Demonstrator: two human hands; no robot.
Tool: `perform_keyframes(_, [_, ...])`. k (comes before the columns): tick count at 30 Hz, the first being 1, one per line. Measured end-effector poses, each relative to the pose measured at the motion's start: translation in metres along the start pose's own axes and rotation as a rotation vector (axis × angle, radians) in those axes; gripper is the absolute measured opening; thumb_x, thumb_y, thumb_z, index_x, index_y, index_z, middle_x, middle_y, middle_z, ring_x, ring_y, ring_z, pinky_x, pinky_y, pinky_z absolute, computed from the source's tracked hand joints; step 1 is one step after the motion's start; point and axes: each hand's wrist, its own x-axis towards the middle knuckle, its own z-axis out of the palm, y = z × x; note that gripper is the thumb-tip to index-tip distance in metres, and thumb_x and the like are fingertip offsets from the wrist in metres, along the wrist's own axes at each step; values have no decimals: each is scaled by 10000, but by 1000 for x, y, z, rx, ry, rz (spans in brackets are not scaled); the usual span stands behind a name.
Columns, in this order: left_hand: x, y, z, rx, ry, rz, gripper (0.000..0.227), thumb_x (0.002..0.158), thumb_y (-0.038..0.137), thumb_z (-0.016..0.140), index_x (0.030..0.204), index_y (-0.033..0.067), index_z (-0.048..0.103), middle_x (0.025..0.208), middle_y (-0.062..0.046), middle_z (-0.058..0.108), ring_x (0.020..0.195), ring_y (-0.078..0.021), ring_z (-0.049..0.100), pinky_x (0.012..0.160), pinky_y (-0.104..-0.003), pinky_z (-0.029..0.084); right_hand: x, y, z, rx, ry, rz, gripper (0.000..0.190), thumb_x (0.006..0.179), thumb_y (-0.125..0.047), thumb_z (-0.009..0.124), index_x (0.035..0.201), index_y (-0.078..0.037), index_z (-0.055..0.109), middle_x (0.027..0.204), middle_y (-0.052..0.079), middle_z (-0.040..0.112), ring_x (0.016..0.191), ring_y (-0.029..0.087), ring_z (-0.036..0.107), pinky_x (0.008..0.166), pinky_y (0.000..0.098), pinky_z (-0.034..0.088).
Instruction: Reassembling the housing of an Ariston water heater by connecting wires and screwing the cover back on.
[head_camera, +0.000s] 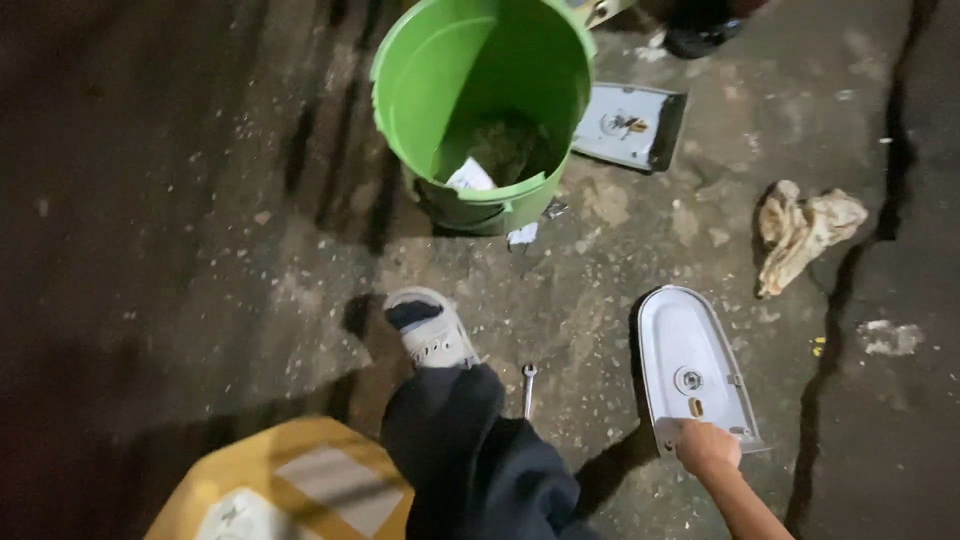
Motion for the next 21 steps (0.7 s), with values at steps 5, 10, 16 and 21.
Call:
perform_keyframes(5, [42, -350, -47, -190, 667, 104, 605, 899, 430, 554, 1218, -72, 666, 1044, -252, 785, 897, -332, 807, 1008, -471, 624, 9, -11, 19, -12, 37, -18, 212, 923, -309, 637, 1024, -198, 786, 1038, -10, 794, 981, 201, 762, 850, 346, 601])
perform_keyframes(10, [91, -537, -89, -1884, 538, 690, 671, 971, 280, 818, 1538, 184, 472, 1534, -172, 538, 1386, -352, 524, 1111, -611, 404, 9, -17, 9, 16, 13, -167, 217, 931, -304, 660, 961, -97, 715, 959, 39, 737, 706, 153, 735, 652, 311, 642])
perform_keyframes(16, [41, -516, -119, -290, 476, -165, 709, 830, 387, 592, 1428, 7, 556, 1331, -279, 704, 1270, -395, 680, 1132, -603, 502, -7, -10, 8, 1862, -391, -225, 265, 848, -87, 506, 604, -86, 404, 561, 24, 280, 478, 130, 195, 444, 303, 123])
perform_keyframes(21, [62, -312, -32, -649, 1108, -270, 830, 781, 574, 413, 1531, 225, 340, 1519, -131, 436, 1430, -368, 437, 1166, -715, 312, -68, -11, -39, 2467, -606, -719, 196, 750, -143, 408, 558, -118, 383, 522, 58, 349, 447, 186, 296, 481, 347, 258])
